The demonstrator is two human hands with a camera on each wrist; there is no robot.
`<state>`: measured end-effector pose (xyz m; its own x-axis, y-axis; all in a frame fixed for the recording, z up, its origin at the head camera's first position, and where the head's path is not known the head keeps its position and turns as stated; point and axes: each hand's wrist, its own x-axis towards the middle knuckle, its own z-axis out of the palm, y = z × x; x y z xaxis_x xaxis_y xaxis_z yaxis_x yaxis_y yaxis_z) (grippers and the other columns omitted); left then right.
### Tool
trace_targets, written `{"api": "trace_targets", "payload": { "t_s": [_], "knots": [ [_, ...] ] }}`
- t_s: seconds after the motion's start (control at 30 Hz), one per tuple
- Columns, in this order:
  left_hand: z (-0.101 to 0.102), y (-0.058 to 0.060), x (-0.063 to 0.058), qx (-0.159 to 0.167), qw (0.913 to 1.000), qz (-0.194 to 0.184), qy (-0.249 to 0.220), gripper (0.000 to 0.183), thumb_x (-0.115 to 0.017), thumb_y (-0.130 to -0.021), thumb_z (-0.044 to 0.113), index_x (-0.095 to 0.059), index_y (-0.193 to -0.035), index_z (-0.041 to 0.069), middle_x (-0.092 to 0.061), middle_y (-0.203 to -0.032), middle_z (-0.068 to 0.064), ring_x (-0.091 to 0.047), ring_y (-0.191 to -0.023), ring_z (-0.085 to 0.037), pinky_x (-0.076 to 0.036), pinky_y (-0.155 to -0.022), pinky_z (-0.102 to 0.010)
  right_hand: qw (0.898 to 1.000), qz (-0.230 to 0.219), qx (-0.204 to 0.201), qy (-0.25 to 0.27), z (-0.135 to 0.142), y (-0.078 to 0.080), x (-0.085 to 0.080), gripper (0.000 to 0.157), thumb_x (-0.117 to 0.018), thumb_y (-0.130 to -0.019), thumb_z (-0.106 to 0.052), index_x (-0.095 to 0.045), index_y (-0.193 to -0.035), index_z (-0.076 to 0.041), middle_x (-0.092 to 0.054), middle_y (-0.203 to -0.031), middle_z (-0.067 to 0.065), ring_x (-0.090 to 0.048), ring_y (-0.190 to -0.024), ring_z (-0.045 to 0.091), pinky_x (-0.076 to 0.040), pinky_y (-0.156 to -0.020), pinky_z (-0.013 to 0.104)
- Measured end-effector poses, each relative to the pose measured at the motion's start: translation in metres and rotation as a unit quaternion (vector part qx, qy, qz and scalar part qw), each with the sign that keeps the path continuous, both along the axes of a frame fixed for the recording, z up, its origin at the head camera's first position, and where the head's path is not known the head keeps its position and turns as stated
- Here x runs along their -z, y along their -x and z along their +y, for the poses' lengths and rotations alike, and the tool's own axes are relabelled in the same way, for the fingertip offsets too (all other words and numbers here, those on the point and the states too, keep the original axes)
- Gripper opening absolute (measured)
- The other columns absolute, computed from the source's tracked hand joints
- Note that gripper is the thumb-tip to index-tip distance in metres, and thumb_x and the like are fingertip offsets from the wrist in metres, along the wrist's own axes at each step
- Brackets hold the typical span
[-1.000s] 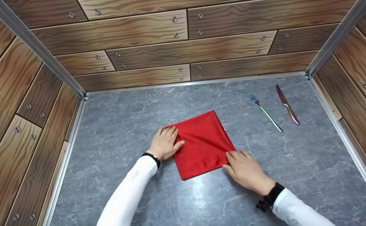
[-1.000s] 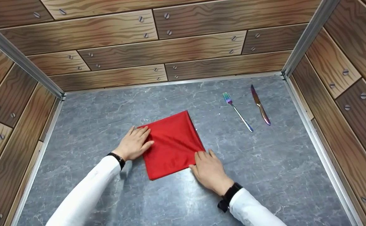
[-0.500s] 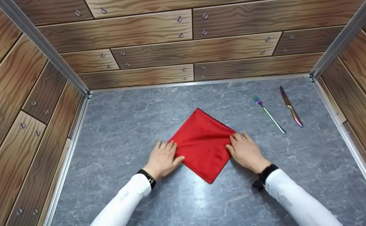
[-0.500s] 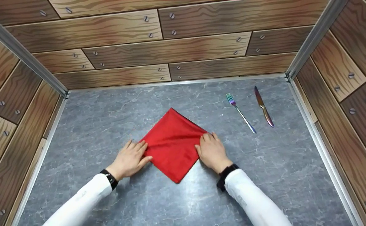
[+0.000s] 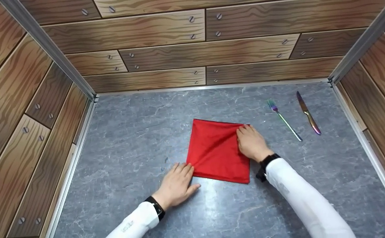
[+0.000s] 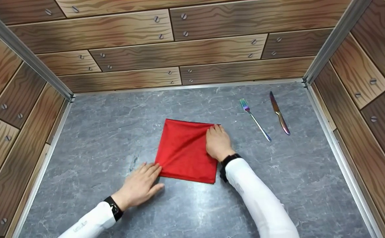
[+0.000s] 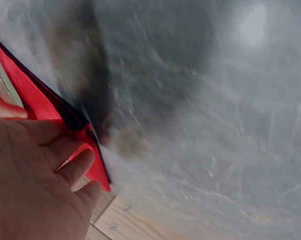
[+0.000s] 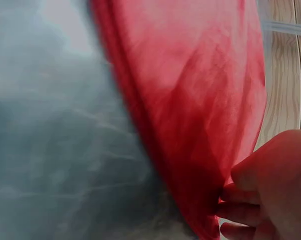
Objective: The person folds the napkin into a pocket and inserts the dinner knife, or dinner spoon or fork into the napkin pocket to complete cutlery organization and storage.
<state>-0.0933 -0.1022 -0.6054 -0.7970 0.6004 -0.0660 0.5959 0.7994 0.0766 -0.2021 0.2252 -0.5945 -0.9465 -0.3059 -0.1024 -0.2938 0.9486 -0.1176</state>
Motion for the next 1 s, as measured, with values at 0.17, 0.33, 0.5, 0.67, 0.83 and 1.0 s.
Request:
{"api": "trace_targets", "payload": {
  "t_s": [0.17, 0.33, 0.5, 0.67, 0.83, 1.0],
  "knots": [
    [0.0, -0.006, 0.003, 0.025, 0.9995, 0.016, 0.007, 0.072, -0.036, -0.106, 0.06, -0.052, -0.15, 0.006, -0.054, -0.155, -0.01, -0.046, -0.147, -0.028, -0.035, -0.125, -0.043, 0.999, -0.033, -0.003, -0.003, -0.008, 0.016, 0.0, 0.052, -0.041, -0.101, -0.01, -0.046, -0.149, 0.009, -0.043, -0.158, 0.027, -0.038, -0.15, 0.043, -0.027, -0.128, 0.053],
    [-0.001, -0.004, 0.005, 0.038, 0.9988, 0.026, 0.016, 0.069, -0.036, -0.107, 0.058, -0.053, -0.15, 0.007, -0.053, -0.155, -0.01, -0.044, -0.15, -0.026, -0.035, -0.125, -0.04, 0.999, -0.037, -0.015, -0.003, -0.011, 0.028, 0.003, 0.053, -0.041, -0.102, -0.011, -0.044, -0.151, 0.008, -0.039, -0.161, 0.026, -0.035, -0.152, 0.043, -0.025, -0.129, 0.052],
    [-0.002, 0.0, 0.007, 0.043, 0.9987, 0.026, 0.011, 0.066, -0.037, -0.107, 0.056, -0.054, -0.149, 0.007, -0.055, -0.153, -0.01, -0.048, -0.147, -0.026, -0.038, -0.123, -0.04, 0.999, -0.032, -0.025, 0.006, -0.011, 0.035, 0.002, 0.052, -0.043, -0.101, -0.01, -0.045, -0.15, 0.008, -0.04, -0.161, 0.026, -0.036, -0.151, 0.042, -0.026, -0.129, 0.052],
    [-0.003, 0.003, 0.007, 0.053, 0.9974, 0.049, 0.001, 0.06, -0.044, -0.106, 0.052, -0.059, -0.145, 0.007, -0.059, -0.148, -0.01, -0.053, -0.142, -0.026, -0.044, -0.119, -0.039, 0.999, -0.028, -0.021, 0.029, -0.009, 0.033, 0.002, 0.052, -0.042, -0.103, -0.01, -0.044, -0.151, 0.008, -0.04, -0.161, 0.025, -0.035, -0.152, 0.043, -0.024, -0.129, 0.054],
    [-0.006, 0.008, 0.009, 0.07, 0.9963, 0.049, -0.01, 0.054, -0.052, -0.105, 0.044, -0.059, -0.144, 0.007, -0.059, -0.147, -0.01, -0.054, -0.141, -0.026, -0.045, -0.118, -0.04, 0.997, -0.011, -0.035, 0.066, -0.006, 0.015, 0.001, 0.053, -0.047, -0.106, -0.019, -0.041, -0.154, 0.004, -0.035, -0.164, 0.024, -0.029, -0.155, 0.042, -0.022, -0.13, 0.054],
    [-0.014, 0.017, 0.013, 0.076, 0.9953, 0.051, -0.031, 0.051, -0.058, -0.103, 0.037, -0.058, -0.145, 0.008, -0.059, -0.147, -0.009, -0.054, -0.141, -0.026, -0.045, -0.119, -0.041, 0.992, -0.001, -0.09, 0.087, -0.001, -0.026, 0.001, 0.055, -0.056, -0.105, -0.025, -0.046, -0.153, 0.0, -0.039, -0.163, 0.021, -0.031, -0.155, 0.04, -0.024, -0.129, 0.054]
  ]
}}
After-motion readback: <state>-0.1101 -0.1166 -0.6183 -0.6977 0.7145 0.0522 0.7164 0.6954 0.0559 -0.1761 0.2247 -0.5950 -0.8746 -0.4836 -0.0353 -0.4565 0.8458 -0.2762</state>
